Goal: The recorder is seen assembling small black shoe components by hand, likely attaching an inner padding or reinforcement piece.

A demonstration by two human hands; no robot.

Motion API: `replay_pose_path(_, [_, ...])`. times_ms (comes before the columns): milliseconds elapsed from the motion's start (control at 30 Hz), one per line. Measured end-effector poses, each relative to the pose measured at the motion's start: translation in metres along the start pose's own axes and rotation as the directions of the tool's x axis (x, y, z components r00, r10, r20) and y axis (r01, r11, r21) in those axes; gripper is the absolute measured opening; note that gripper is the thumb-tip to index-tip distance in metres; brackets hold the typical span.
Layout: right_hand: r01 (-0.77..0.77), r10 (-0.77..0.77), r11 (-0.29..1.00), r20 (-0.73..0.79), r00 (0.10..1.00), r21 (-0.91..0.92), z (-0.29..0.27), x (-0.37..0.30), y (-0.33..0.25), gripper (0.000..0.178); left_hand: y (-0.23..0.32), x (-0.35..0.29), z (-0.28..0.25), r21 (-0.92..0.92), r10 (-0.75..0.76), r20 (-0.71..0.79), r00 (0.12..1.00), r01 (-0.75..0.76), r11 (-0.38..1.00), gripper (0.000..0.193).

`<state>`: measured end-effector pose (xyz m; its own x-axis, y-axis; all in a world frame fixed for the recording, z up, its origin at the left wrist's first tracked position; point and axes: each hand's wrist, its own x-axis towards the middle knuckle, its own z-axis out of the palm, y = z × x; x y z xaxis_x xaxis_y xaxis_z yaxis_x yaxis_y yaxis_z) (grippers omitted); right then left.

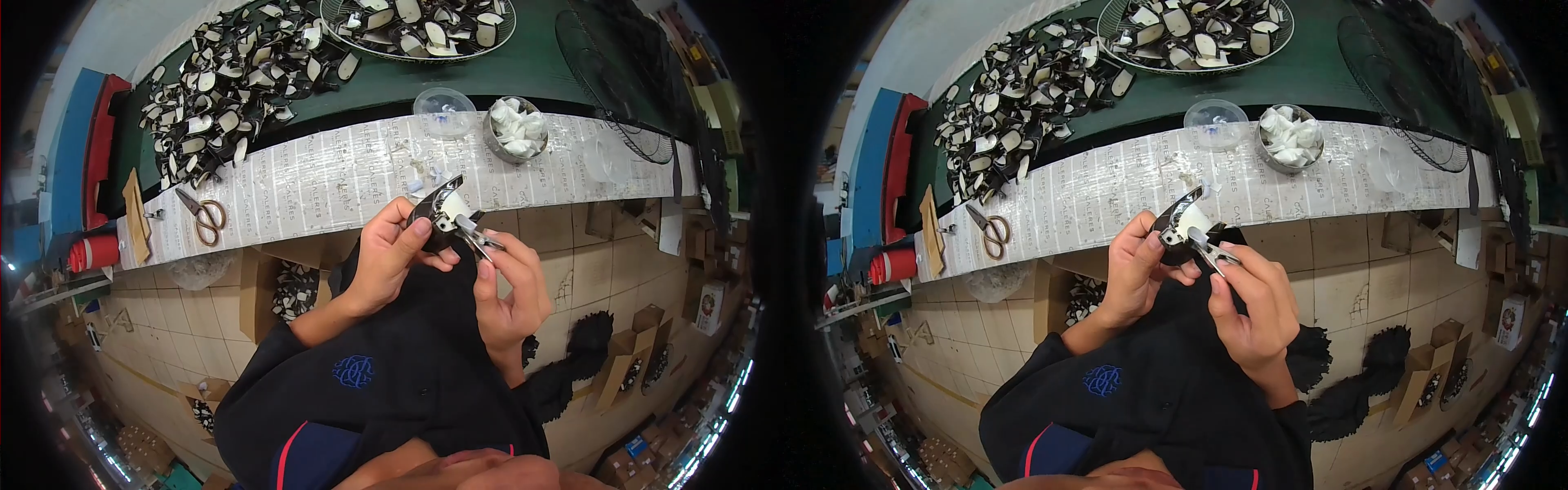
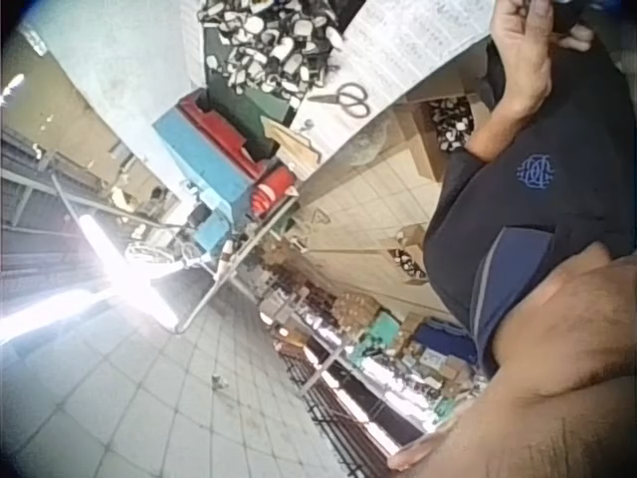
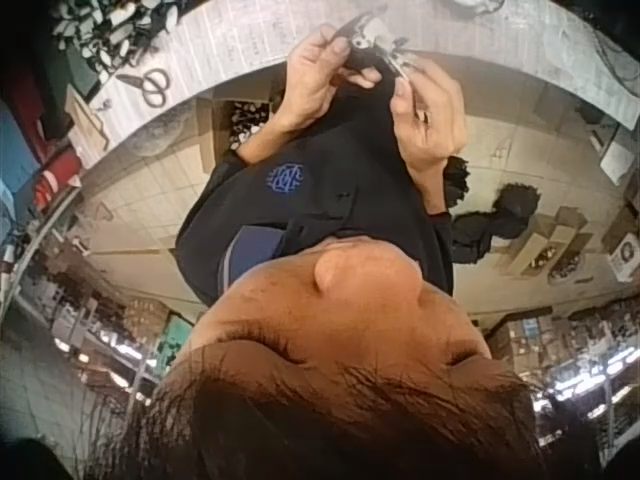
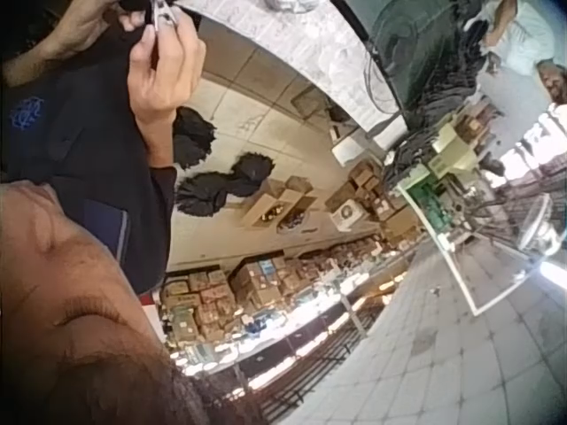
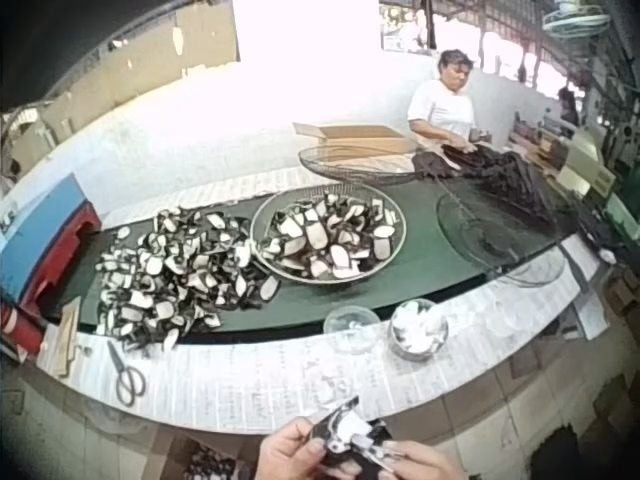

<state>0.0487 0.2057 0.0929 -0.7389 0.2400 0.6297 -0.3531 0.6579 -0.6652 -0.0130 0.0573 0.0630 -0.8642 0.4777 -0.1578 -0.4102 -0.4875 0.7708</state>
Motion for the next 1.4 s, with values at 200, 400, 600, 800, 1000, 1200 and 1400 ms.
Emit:
replay_pose_path(200, [-0.044, 0.04, 0.995, -0.055, 0.998, -0.09, -0.0026, 0.0015, 0.0025, 0.018, 0.0024, -0.0009, 0.0012, 0.006, 0.005, -0.017, 1.0, -0.005, 1.0, 0.025])
replay_pose_path(400, [-0.011, 0.011, 1.0, -0.017, 1.0, -0.019, -0.0028, 0.0003, -0.001, 0.018, 0.0006, 0.0003, 0.0009, 0.003, 0.013, -0.019, 1.0, -0.013, 1.0, 0.025])
replay_pose_path(600, [0.017, -0.016, 0.998, 0.019, 1.0, -0.068, 0.0015, 0.0003, -0.0008, 0.019, 0.0015, -0.0009, -0.0003, 0.009, 0.014, -0.02, 1.0, -0.014, 1.0, 0.026])
replay_pose_path(800, [-0.031, 0.022, 0.993, -0.076, 0.997, -0.114, -0.0029, 0.0025, 0.0026, 0.016, 0.0025, -0.0012, -0.002, 0.011, 0.017, -0.01, 1.0, -0.017, 1.0, 0.027])
replay_pose_path(1000, [-0.059, 0.051, 0.996, -0.107, 0.993, -0.073, -0.0052, 0.0054, 0.0021, 0.014, 0.0051, -0.0012, -0.0014, -0.01, -0.009, -0.028, 1.0, 0.008, 1.0, 0.028])
replay_pose_path(1200, [-0.095, 0.09, 0.995, -0.113, 0.989, -0.04, -0.0063, 0.0056, -0.0003, 0.014, 0.0035, -0.0008, -0.0028, -0.042, -0.045, -0.031, 0.999, 0.044, 0.998, 0.031])
replay_pose_path(1400, [-0.011, 0.01, 0.999, -0.011, 1.0, -0.044, -0.0055, 0.0065, 0.0007, 0.017, 0.0045, -0.0008, -0.0017, -0.04, -0.043, -0.036, 0.998, 0.042, 0.998, 0.032])
